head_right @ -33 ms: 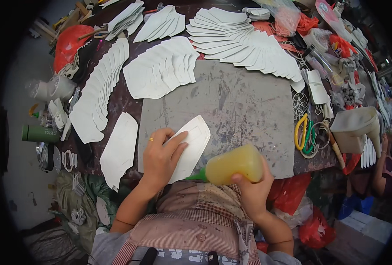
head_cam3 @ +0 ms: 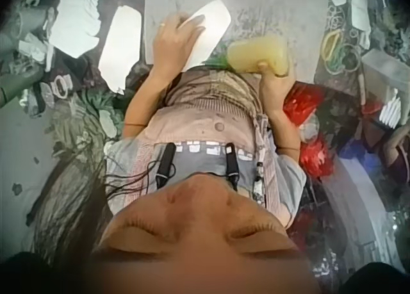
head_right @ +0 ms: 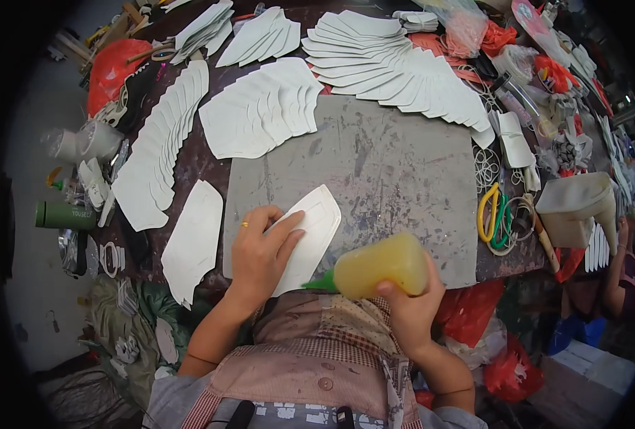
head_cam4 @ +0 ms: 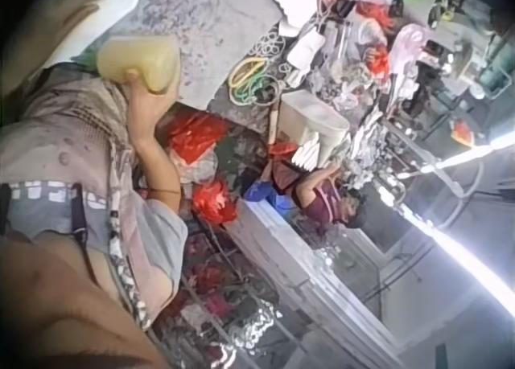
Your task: The person applies glue to white fabric pieces using a squeeze bottle and stacks them. They then pick up a stack of grey fabric pieces, separate them, and place them on the table. The person continues to handle and organize the fabric pieces, preparing them for further assembly.
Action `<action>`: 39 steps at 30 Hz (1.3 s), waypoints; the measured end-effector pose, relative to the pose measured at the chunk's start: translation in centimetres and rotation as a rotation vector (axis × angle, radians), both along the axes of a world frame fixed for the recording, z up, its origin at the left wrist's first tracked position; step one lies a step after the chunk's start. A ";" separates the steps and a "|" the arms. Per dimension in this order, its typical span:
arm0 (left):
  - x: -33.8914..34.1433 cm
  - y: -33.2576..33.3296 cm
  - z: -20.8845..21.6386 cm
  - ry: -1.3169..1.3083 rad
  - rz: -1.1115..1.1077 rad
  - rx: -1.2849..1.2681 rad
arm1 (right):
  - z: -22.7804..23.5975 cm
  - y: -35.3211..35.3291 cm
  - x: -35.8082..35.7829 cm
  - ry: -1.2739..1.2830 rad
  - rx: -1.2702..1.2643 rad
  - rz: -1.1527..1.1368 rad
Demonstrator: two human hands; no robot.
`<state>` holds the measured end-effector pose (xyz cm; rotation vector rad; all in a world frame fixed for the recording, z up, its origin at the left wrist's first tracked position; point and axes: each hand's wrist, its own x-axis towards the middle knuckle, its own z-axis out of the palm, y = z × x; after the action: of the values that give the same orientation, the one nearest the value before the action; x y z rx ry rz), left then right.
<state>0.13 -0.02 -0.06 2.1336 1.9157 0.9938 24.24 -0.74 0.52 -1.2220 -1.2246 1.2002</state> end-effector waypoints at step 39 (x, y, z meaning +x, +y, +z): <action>-10.9 -4.2 0.8 0.296 0.526 -0.205 | -3.4 6.4 3.4 0.505 0.127 -0.207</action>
<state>-10.79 -4.26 0.75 1.7778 2.6726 0.5167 27.64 5.69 -2.84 -0.8558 -0.7659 1.1635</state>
